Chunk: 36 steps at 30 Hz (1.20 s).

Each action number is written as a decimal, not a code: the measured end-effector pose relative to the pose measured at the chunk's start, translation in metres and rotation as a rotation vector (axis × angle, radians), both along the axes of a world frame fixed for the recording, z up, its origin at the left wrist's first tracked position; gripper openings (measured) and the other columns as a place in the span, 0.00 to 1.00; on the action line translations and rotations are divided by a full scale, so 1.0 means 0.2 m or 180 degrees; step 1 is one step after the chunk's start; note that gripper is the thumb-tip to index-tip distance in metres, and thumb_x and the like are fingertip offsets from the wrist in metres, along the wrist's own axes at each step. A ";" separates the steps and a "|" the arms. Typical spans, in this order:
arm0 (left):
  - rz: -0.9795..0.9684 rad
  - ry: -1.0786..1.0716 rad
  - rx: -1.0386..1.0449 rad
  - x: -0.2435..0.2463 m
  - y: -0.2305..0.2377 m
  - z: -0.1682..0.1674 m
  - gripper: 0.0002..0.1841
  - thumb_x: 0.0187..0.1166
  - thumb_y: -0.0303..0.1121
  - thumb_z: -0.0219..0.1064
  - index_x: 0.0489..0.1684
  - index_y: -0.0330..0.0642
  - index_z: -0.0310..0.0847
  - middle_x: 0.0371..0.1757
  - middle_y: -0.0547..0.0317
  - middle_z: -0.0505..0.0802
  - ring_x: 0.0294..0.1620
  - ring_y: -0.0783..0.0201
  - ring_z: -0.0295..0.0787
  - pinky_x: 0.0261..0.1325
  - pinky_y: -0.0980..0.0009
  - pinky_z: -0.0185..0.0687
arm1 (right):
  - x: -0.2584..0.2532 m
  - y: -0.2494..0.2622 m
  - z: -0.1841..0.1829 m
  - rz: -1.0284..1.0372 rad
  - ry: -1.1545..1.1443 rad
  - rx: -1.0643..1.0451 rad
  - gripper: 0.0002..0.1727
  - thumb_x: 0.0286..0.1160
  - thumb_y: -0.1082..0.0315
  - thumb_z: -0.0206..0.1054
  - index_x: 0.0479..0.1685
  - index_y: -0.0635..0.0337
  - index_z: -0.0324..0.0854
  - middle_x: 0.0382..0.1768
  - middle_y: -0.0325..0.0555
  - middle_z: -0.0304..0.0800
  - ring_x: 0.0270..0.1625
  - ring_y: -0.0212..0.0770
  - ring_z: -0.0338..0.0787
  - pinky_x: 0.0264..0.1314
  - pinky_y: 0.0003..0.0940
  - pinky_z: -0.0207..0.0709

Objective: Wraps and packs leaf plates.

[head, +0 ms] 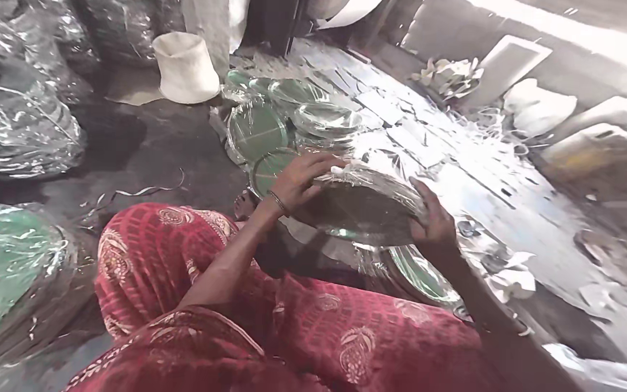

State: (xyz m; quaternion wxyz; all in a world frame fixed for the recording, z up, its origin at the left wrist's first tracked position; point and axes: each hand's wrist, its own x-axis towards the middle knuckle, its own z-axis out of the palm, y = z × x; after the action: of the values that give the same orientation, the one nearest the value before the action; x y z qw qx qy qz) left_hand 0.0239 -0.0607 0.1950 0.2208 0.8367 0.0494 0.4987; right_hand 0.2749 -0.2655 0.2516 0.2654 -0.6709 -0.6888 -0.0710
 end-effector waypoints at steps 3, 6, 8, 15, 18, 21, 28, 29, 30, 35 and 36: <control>-0.0303 0.0539 -0.0672 -0.01 0.01 0.02 0.29 0.79 0.34 0.73 0.77 0.29 0.75 0.74 0.38 0.86 0.76 0.51 0.82 0.83 0.57 0.72 | 0.02 0.02 -0.04 -0.0003 0.0440 -0.0209 0.33 0.87 0.62 0.61 0.88 0.66 0.61 0.79 0.67 0.74 0.79 0.61 0.79 0.81 0.61 0.70; -0.0579 0.0785 -0.1420 -0.05 0.11 -0.09 0.40 0.75 0.38 0.76 0.89 0.36 0.62 0.83 0.43 0.78 0.81 0.58 0.77 0.84 0.61 0.72 | 0.05 0.06 -0.05 -0.0077 0.0996 -0.0532 0.33 0.89 0.57 0.60 0.89 0.62 0.61 0.83 0.63 0.70 0.83 0.55 0.74 0.86 0.56 0.65; -0.0691 0.0932 -0.2065 -0.10 0.13 -0.11 0.42 0.78 0.40 0.72 0.93 0.42 0.54 0.88 0.49 0.72 0.85 0.63 0.71 0.86 0.62 0.68 | 0.07 0.07 -0.03 -0.0433 0.1489 -0.0597 0.35 0.86 0.54 0.63 0.89 0.58 0.61 0.83 0.59 0.72 0.84 0.49 0.74 0.86 0.52 0.66; -0.1021 0.0574 -0.3844 -0.16 0.12 -0.20 0.35 0.80 0.50 0.62 0.84 0.43 0.58 0.57 0.62 0.89 0.53 0.71 0.89 0.57 0.67 0.89 | 0.12 0.06 0.05 -0.0984 0.3241 0.0064 0.34 0.82 0.56 0.67 0.86 0.53 0.63 0.69 0.47 0.83 0.63 0.37 0.88 0.65 0.41 0.86; -0.1158 0.0288 -0.3925 -0.11 0.06 -0.19 0.21 0.87 0.46 0.53 0.70 0.43 0.71 0.50 0.63 0.94 0.49 0.69 0.93 0.54 0.65 0.91 | 0.11 0.05 0.07 -0.1118 0.3819 0.0312 0.29 0.81 0.55 0.69 0.80 0.48 0.69 0.60 0.40 0.88 0.58 0.36 0.92 0.60 0.41 0.89; -0.0795 -0.0160 -0.4186 -0.07 -0.04 -0.21 0.27 0.91 0.55 0.52 0.78 0.46 0.73 0.63 0.56 0.91 0.60 0.62 0.90 0.63 0.58 0.88 | 0.06 0.06 0.07 -0.1487 0.4204 0.0153 0.31 0.77 0.52 0.73 0.77 0.49 0.70 0.58 0.40 0.90 0.56 0.37 0.92 0.57 0.41 0.90; -0.0205 -0.0641 -0.4720 0.00 0.06 -0.23 0.24 0.90 0.53 0.51 0.68 0.46 0.78 0.51 0.56 0.93 0.51 0.62 0.92 0.53 0.57 0.90 | 0.00 0.05 0.10 -0.0677 0.4310 -0.0645 0.35 0.88 0.34 0.42 0.87 0.40 0.62 0.69 0.37 0.85 0.70 0.37 0.86 0.71 0.44 0.83; -0.0266 -0.0676 -0.4715 -0.01 0.07 -0.21 0.23 0.91 0.52 0.49 0.67 0.46 0.78 0.49 0.57 0.93 0.48 0.63 0.92 0.51 0.59 0.91 | -0.01 0.05 0.12 -0.0693 0.4274 -0.0672 0.34 0.88 0.33 0.39 0.84 0.40 0.64 0.66 0.36 0.87 0.67 0.35 0.88 0.68 0.42 0.85; -0.0305 -0.0717 -0.4676 -0.03 0.08 -0.18 0.22 0.92 0.51 0.49 0.66 0.46 0.78 0.48 0.58 0.93 0.47 0.65 0.92 0.50 0.61 0.91 | 0.00 0.05 0.13 -0.0665 0.4219 -0.0715 0.35 0.88 0.32 0.37 0.82 0.41 0.65 0.64 0.35 0.88 0.64 0.35 0.89 0.65 0.41 0.86; -0.0251 -0.0771 -0.4558 -0.07 0.07 -0.14 0.20 0.92 0.49 0.49 0.63 0.46 0.79 0.45 0.60 0.93 0.45 0.67 0.92 0.49 0.64 0.91 | -0.03 0.06 0.15 -0.0660 0.3958 -0.0799 0.35 0.85 0.34 0.52 0.85 0.40 0.64 0.69 0.36 0.84 0.68 0.35 0.86 0.68 0.42 0.85; -0.0214 -0.0718 -0.4529 -0.07 0.07 -0.15 0.20 0.91 0.49 0.50 0.64 0.46 0.79 0.47 0.60 0.92 0.47 0.67 0.91 0.50 0.64 0.90 | -0.04 0.06 0.15 -0.0778 0.3967 -0.0795 0.33 0.85 0.35 0.54 0.83 0.41 0.66 0.68 0.36 0.85 0.68 0.35 0.87 0.68 0.42 0.85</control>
State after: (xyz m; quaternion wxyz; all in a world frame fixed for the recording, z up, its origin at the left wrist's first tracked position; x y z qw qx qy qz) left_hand 0.0101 -0.0463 0.1654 0.7312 0.4347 0.3134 0.4221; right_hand 0.2661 -0.2529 0.2817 0.5254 -0.6857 -0.3273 0.3828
